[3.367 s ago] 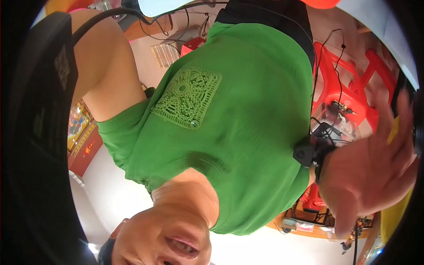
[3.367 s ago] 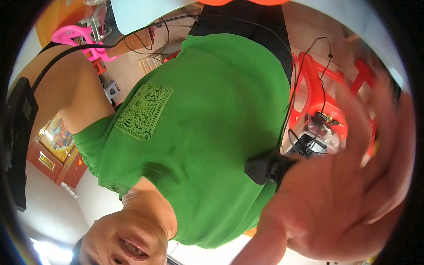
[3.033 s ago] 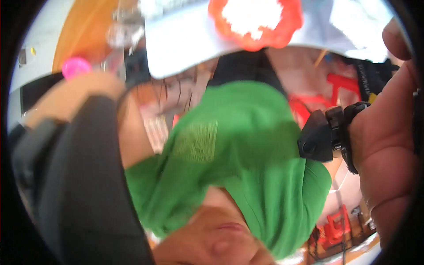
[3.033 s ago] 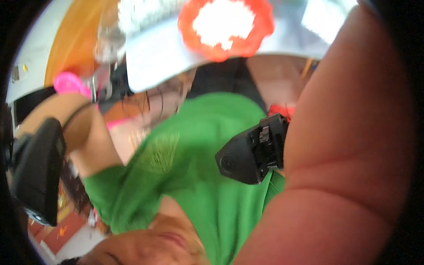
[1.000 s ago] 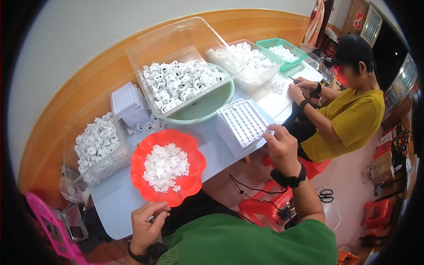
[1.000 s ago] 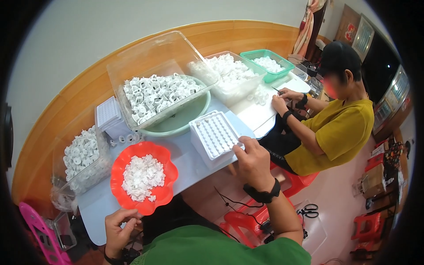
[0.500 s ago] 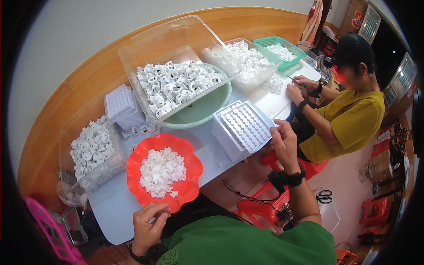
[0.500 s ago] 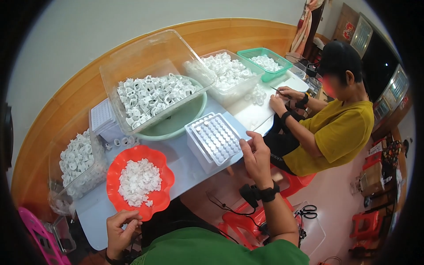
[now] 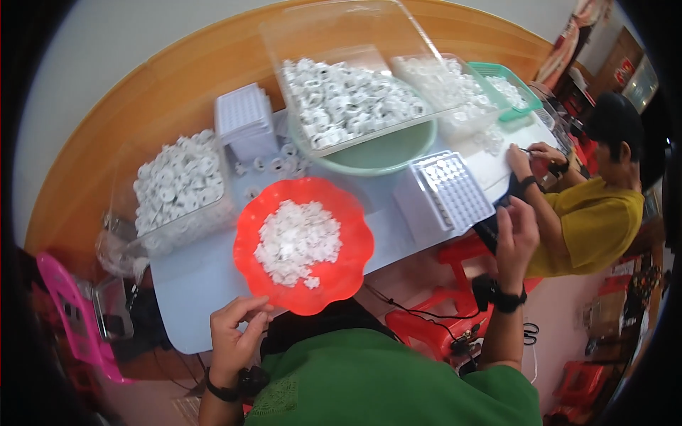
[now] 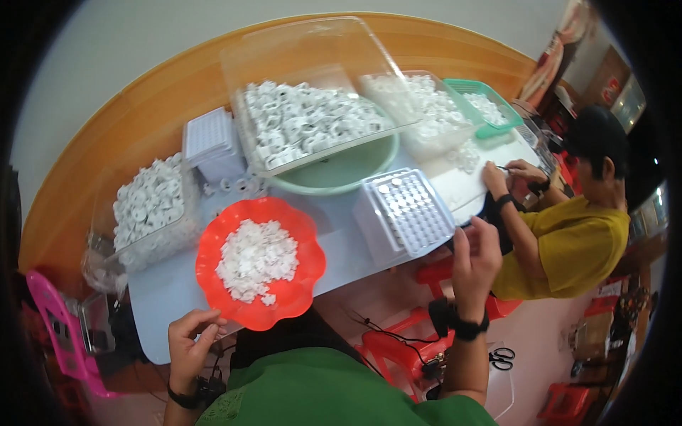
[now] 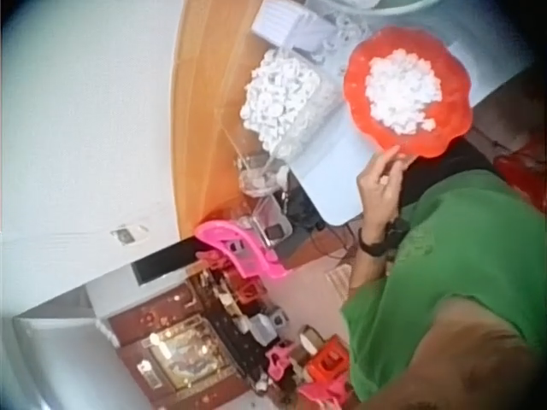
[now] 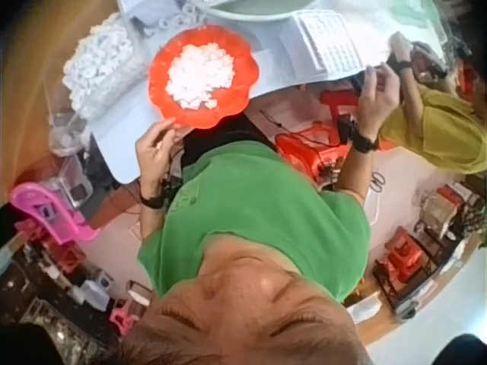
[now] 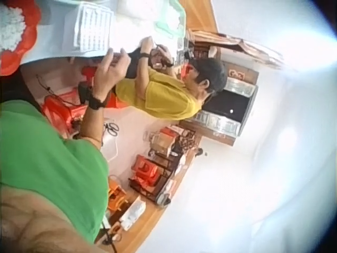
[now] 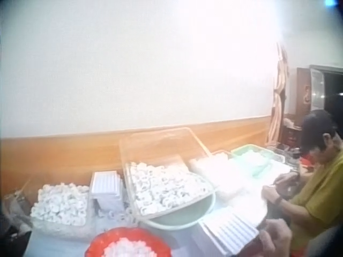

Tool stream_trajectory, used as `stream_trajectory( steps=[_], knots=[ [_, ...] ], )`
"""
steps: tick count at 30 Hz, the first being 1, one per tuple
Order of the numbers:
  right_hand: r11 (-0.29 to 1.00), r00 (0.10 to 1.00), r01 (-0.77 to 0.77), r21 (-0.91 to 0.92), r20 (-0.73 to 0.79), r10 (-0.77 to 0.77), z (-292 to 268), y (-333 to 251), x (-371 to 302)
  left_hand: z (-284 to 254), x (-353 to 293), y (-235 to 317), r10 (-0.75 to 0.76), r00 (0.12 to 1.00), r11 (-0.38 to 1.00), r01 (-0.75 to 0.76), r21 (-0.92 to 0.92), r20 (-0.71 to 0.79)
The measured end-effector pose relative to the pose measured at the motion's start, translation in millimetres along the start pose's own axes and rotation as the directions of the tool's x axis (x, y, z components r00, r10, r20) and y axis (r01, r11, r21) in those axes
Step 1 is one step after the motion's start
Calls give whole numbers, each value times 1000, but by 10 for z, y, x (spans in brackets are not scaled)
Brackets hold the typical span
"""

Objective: Assemble small plastic components by hand and organize them on a work table.

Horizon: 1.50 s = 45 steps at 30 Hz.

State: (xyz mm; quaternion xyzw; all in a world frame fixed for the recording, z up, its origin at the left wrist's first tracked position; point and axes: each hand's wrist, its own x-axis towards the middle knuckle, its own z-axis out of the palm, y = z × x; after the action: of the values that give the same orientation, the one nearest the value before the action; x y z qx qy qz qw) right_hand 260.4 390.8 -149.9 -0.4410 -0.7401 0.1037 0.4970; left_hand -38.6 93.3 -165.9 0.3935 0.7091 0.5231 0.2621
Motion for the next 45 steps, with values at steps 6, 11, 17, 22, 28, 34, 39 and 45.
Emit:
stream_trajectory(
  steps=[6, 11, 17, 22, 28, 34, 39, 45],
  knots=[
    [895, 814, 332, 296, 390, -431, 105, -906, -326, -160, -37, -193, -58, 996, 995, 53, -83, -68],
    [816, 593, 88, 571, 628, -504, 480, -1424, -290, -180, 54, -227, -33, 995, 989, 18, -150, -94],
    [835, 741, 99, 542, 519, -425, 814, -1898, 313, -273, 22, -363, -94, 984, 968, 54, -246, -151],
    [906, 805, 268, 327, 441, -397, 1552, -1720, 1041, -323, 16, -455, -109, 978, 953, 53, -300, -175],
    [843, 577, 534, 57, 705, -413, 2219, -1538, 1525, -415, -25, -531, -139, 980, 939, 84, -335, -144],
    [732, 423, 679, -50, 841, -336, 2709, -1307, 1604, -438, -46, -593, -151, 981, 932, 101, -349, -120],
    [673, 348, 738, -49, 882, -317, 2672, -1294, 1643, -409, -43, -601, -151, 984, 938, 112, -329, -97],
    [702, 228, 710, 55, 926, -302, 2595, -1279, 1652, -323, -8, -496, -108, 991, 953, 82, -291, -75]
  ],
)
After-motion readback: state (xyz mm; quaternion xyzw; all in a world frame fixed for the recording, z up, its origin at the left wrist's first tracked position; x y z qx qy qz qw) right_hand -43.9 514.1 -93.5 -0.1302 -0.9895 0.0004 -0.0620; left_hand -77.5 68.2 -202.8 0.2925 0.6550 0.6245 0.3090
